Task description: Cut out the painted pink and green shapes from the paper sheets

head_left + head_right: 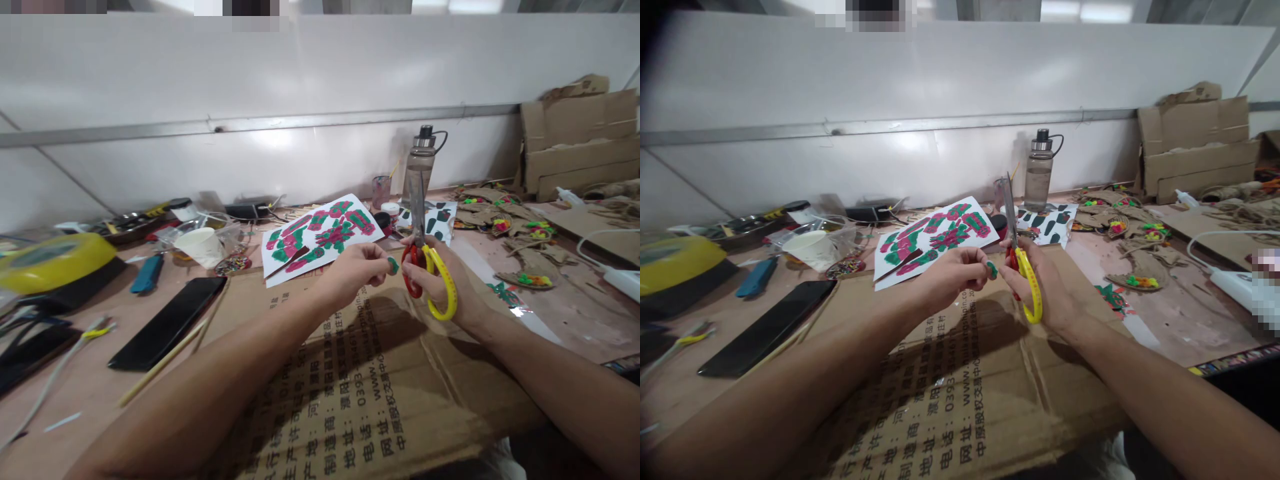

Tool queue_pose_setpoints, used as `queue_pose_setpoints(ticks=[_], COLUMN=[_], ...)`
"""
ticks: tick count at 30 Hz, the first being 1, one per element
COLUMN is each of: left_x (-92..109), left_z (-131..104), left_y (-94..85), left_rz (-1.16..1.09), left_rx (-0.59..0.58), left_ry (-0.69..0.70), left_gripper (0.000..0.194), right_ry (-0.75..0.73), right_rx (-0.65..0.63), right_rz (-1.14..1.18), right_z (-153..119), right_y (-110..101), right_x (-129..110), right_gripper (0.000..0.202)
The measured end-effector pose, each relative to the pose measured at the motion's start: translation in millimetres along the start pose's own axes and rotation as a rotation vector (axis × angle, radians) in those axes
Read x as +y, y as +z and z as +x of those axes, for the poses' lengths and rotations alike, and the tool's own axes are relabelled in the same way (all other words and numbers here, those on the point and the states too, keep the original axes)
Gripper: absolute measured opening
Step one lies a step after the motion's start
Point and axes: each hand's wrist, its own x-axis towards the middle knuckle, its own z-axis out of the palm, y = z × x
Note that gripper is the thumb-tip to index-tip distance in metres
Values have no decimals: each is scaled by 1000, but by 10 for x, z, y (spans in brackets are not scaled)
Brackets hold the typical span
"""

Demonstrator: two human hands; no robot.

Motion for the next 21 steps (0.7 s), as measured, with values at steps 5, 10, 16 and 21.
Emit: queue_pose_setpoints(ticks=[5,10,16,21], left_x=[2,-31,-92,-125], left_z=[-21,-12,-4,-7], left_y=[26,8,20,37], left_rz=[87,127,59,34], left_rx=[-28,-104,-122,-117], left_ry=[-45,-55,-54,-15], left_gripper=[14,11,11,7], right_ry=[-119,-177,-86,-40], right_rx=[59,49,50,79], right_rz=[-42,-140,-54,46], right_z=[-15,-11,-12,7], right_y=[33,34,17,27], right_x=[-37,5,29,-17], right_gripper=[30,19,23,35])
